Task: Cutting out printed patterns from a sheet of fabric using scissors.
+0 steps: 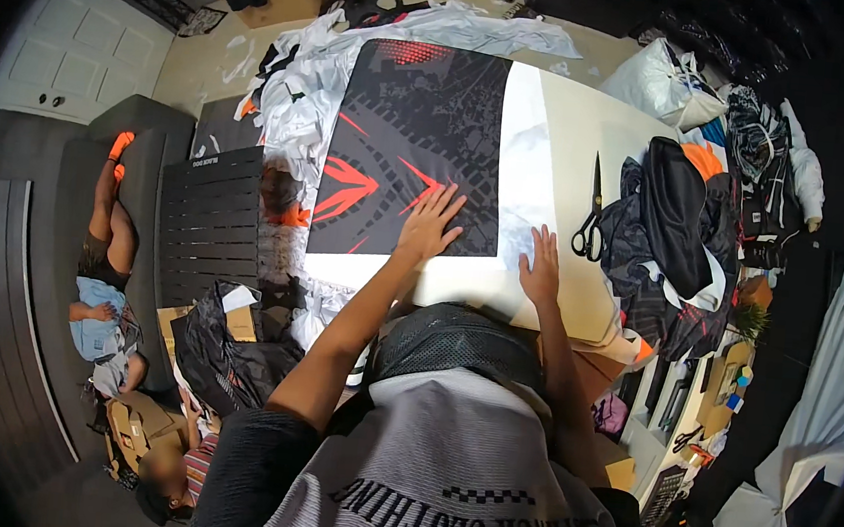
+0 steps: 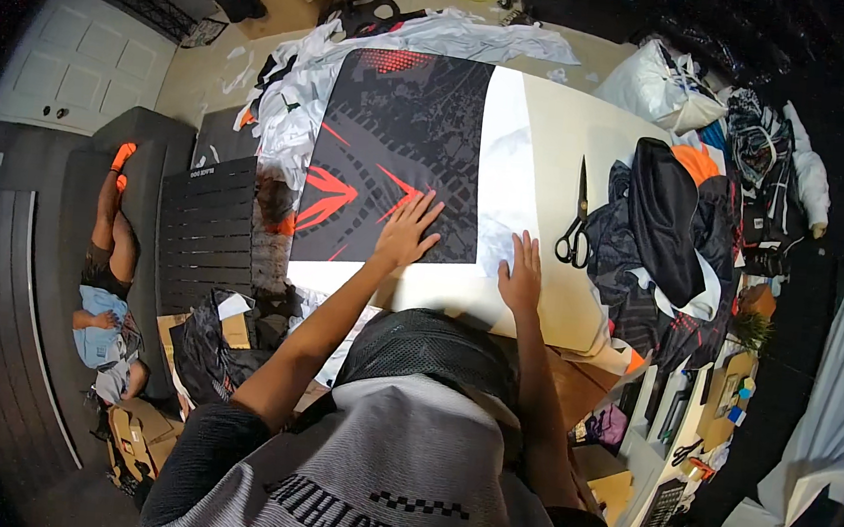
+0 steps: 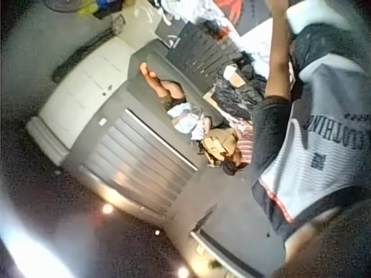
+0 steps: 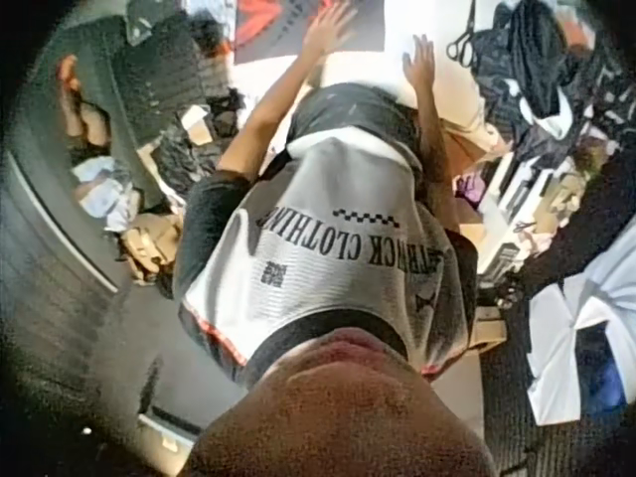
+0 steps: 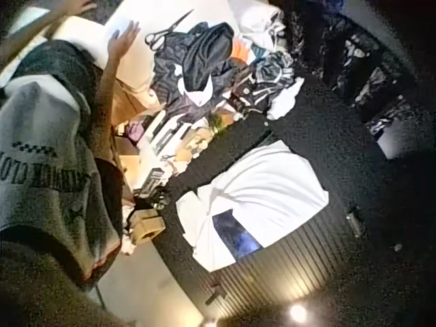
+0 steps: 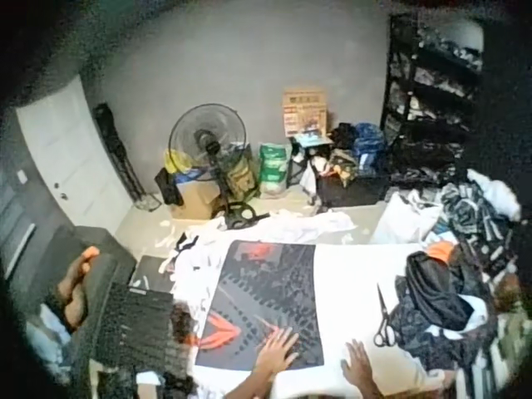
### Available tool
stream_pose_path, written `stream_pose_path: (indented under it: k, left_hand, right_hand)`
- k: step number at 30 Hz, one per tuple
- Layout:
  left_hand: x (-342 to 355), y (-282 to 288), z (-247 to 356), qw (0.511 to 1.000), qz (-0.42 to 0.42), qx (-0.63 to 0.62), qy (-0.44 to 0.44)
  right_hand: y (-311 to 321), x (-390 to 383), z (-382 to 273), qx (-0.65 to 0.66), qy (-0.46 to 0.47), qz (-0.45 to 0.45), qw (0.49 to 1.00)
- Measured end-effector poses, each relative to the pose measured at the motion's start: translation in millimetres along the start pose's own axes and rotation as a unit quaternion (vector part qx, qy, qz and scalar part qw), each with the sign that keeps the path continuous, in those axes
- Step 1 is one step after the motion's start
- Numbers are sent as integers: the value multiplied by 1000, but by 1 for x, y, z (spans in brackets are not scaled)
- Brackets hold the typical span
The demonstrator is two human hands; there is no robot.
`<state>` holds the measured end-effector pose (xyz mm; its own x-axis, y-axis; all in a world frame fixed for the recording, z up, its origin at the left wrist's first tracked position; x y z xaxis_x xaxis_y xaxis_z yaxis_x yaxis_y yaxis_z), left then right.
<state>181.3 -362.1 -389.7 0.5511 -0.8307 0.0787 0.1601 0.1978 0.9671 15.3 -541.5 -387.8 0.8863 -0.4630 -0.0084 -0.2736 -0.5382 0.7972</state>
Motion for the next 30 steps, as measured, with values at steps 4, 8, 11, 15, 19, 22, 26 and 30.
stream_pose_path:
  k: [4,8,11,15,19,22,26,30]
  left_hand:
    - [-34,6,-12,999,-3,16,46]
    - [-59,12,-22,993,2,40,112]
    - [-69,12,-25,990,-6,32,135]
    - [-72,11,-27,989,-10,29,143]
    - [-68,16,-28,989,-25,21,146]
    - [-64,18,-25,983,-52,7,176]
    - [-49,26,-10,982,16,-19,187]
    - [-39,22,1,976,32,-38,212]
  right_hand:
    - [-1,-3,-4,-4,1,2,1000]
    - [0,-6,-8,1,10,11,1000]
    - [-1,2,-7,15,-18,-1,1000]
    - [-4,45,-20,23,-15,40,999]
    - [-12,101,-57,68,72,62,993]
    - [-23,149,-75,49,78,41,995]
    - [-31,206,-88,29,126,85,988]
    - [-56,224,-90,-2,115,72,991]
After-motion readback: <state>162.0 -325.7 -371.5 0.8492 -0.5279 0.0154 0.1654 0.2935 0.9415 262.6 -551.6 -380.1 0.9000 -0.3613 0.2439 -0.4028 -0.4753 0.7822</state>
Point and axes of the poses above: each hand's wrist, its own x-axis towards the middle knuckle, its own y-axis out of the back of the hand, z = x × y, the point moved 7 cm from there along x, towards the middle knuckle, and after that the axes turned 8 degrees about x, right-handed, at the moved point
